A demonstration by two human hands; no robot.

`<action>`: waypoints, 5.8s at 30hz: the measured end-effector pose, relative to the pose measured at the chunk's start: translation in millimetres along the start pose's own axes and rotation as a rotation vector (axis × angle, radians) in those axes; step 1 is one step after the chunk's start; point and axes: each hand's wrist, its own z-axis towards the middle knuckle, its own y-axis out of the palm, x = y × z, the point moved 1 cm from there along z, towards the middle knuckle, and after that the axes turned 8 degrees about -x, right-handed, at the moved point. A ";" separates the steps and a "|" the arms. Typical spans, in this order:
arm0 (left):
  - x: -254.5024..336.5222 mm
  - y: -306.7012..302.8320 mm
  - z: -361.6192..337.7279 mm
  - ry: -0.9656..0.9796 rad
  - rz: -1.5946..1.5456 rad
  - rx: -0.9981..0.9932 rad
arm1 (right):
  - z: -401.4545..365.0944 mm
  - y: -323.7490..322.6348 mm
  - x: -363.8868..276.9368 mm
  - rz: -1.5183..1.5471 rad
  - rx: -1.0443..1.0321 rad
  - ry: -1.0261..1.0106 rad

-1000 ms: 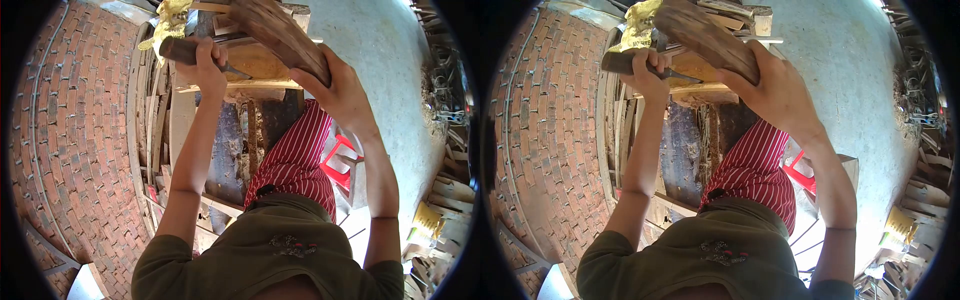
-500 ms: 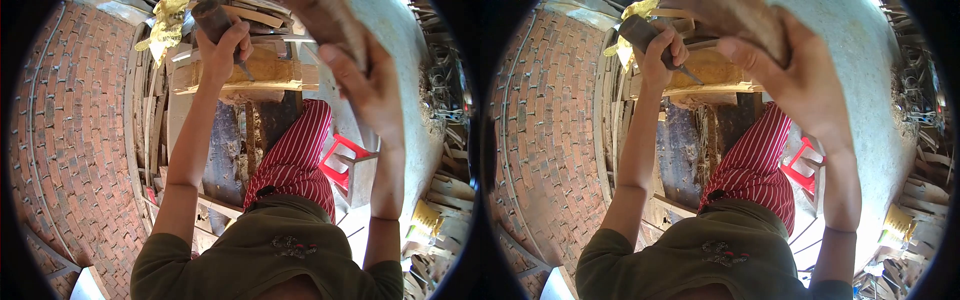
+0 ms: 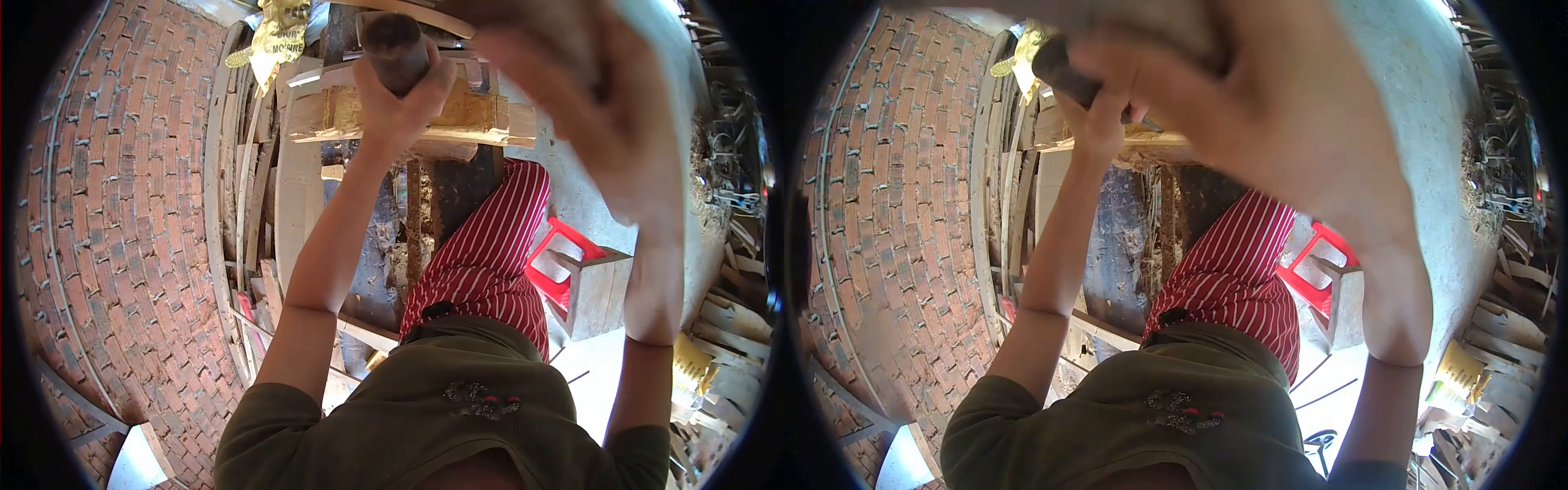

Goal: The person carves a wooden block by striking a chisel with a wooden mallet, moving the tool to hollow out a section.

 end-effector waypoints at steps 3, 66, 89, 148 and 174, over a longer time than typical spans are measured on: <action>-8.6 5.6 -8.0 0.124 0.007 0.096 | -1.9 -25.4 -3.7 -0.407 -0.460 -0.123; -5.4 -15.9 25.4 -0.086 -0.115 -0.168 | 20.3 -10.3 22.7 0.250 -0.139 -0.298; -13.9 4.2 -10.3 -0.074 -0.050 0.099 | 7.4 -44.3 -16.2 -0.442 -0.531 -0.216; -10.7 -35.7 18.2 -0.087 -0.078 -0.062 | 15.9 -12.3 1.5 0.291 -0.279 -0.288; -10.5 -33.2 16.4 -0.035 -0.104 0.092 | -7.4 -5.4 70.1 -0.182 -0.121 -0.128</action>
